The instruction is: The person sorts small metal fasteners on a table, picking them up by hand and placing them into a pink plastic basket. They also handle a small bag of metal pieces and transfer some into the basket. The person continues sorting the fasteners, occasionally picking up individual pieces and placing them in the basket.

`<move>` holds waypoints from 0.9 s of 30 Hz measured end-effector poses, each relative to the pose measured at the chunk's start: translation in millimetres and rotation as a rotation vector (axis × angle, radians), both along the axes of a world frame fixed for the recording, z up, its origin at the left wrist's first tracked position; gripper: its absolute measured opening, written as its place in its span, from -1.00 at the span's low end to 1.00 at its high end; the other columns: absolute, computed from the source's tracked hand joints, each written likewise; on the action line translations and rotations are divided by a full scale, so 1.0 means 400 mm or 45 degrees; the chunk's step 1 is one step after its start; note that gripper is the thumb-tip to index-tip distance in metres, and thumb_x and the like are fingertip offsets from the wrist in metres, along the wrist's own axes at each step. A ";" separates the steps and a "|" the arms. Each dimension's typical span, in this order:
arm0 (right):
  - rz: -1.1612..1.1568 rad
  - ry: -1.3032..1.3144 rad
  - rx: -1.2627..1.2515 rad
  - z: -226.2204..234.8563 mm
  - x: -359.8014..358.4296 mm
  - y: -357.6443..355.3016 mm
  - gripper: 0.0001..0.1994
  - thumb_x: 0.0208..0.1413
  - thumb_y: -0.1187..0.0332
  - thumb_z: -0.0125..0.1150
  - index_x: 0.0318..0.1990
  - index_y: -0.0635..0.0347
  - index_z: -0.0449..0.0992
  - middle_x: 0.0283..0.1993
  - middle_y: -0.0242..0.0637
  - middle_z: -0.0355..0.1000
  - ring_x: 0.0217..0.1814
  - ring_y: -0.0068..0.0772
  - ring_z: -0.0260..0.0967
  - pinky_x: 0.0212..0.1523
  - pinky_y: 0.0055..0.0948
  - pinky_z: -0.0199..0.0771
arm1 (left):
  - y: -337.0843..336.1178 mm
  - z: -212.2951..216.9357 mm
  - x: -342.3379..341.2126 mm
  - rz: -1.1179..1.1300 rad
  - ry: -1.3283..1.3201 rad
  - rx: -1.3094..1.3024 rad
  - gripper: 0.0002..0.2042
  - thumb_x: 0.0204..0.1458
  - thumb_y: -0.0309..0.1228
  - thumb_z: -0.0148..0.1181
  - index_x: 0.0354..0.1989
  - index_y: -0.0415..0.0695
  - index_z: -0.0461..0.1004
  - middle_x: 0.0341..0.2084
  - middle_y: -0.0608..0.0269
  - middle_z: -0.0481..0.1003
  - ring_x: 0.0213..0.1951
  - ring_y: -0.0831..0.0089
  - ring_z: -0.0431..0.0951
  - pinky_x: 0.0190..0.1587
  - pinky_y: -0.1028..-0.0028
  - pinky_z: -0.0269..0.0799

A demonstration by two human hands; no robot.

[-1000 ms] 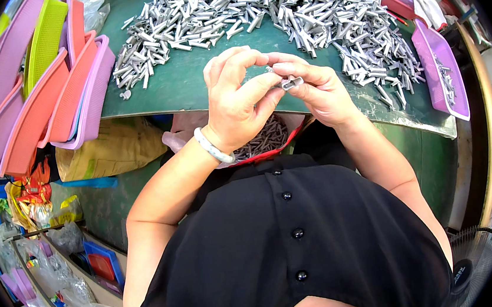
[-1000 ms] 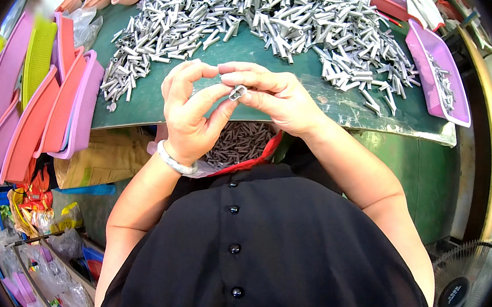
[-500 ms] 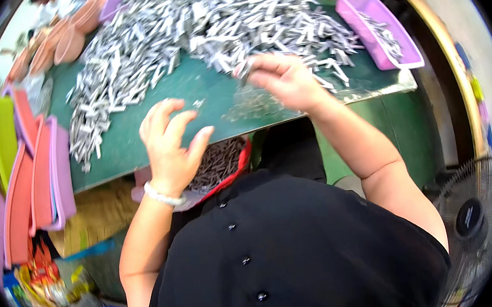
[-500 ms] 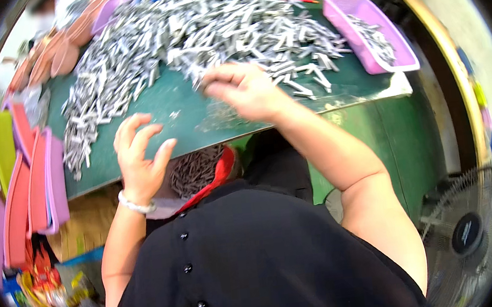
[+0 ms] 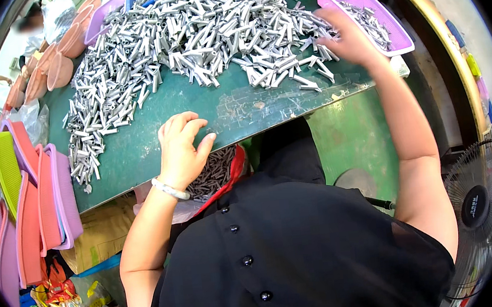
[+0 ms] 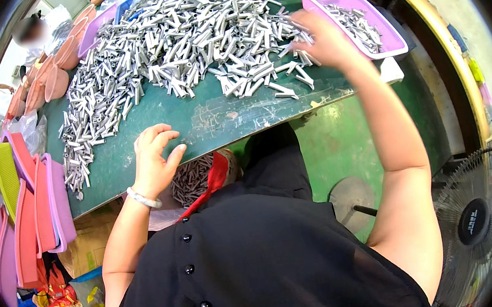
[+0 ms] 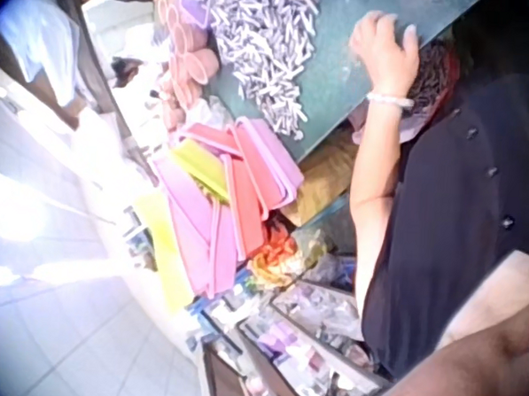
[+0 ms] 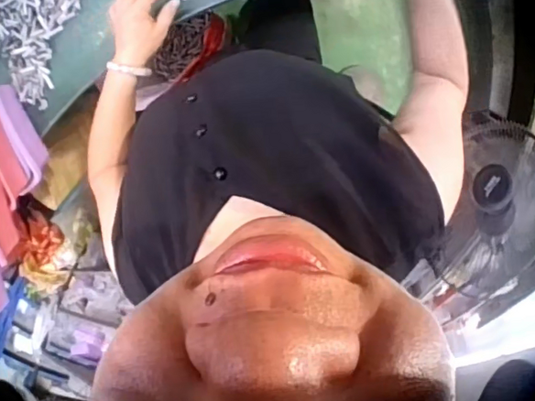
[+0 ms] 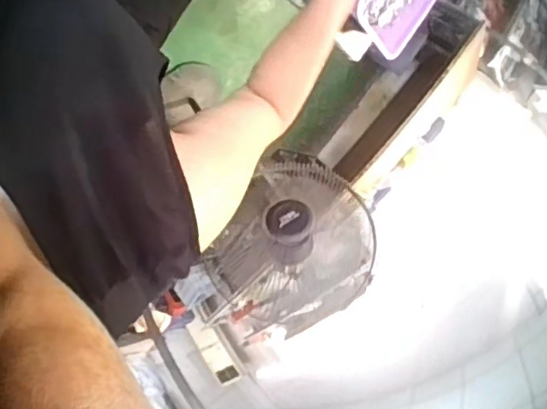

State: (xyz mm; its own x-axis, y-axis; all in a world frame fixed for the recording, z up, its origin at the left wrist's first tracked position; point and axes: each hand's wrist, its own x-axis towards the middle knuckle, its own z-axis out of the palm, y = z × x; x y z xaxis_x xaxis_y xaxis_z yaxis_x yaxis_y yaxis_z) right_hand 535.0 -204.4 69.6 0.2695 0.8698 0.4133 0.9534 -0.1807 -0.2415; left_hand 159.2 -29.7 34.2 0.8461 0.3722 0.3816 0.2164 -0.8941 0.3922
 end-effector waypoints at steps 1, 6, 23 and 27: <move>0.168 0.202 -0.100 -0.024 -0.067 0.023 -0.39 -0.15 0.29 0.32 0.13 0.14 0.27 0.17 -0.09 0.21 0.25 -0.12 0.09 0.24 -0.30 0.07 | -0.001 0.000 0.013 -0.020 0.000 0.005 -0.78 -0.19 -0.41 0.25 -0.31 -0.14 0.47 -0.21 0.17 0.42 -0.08 0.19 0.36 0.01 0.28 0.15; 0.195 -0.028 -0.329 -0.117 -0.223 0.114 -0.22 -0.29 0.05 0.37 0.19 -0.07 0.21 0.22 -0.07 0.07 0.20 0.05 0.04 0.15 -0.06 0.09 | 0.009 0.003 0.055 -0.083 0.019 0.000 -0.76 -0.19 -0.39 0.26 -0.30 -0.15 0.47 -0.22 0.19 0.41 -0.07 0.20 0.34 0.03 0.26 0.12; 0.442 -0.143 -0.007 -0.141 -0.310 0.153 -0.57 -0.27 0.18 0.32 -0.16 0.03 0.42 -0.08 -0.26 0.28 -0.10 -0.19 0.21 -0.08 -0.24 0.26 | 0.029 0.002 0.278 0.305 0.499 -0.155 -0.61 -0.11 -0.11 0.16 -0.31 -0.23 0.51 -0.46 0.01 0.50 -0.36 0.14 0.51 -0.29 0.28 0.39; 0.433 -0.234 -0.014 -0.145 -0.305 0.157 -0.64 -0.18 0.12 0.25 -0.19 0.00 0.43 -0.19 -0.30 0.29 -0.17 -0.22 0.23 -0.16 -0.24 0.29 | 0.025 0.023 0.300 0.311 0.701 -0.176 -0.63 -0.11 -0.09 0.14 -0.52 -0.23 0.52 -0.53 -0.05 0.50 -0.39 0.08 0.52 -0.31 0.22 0.39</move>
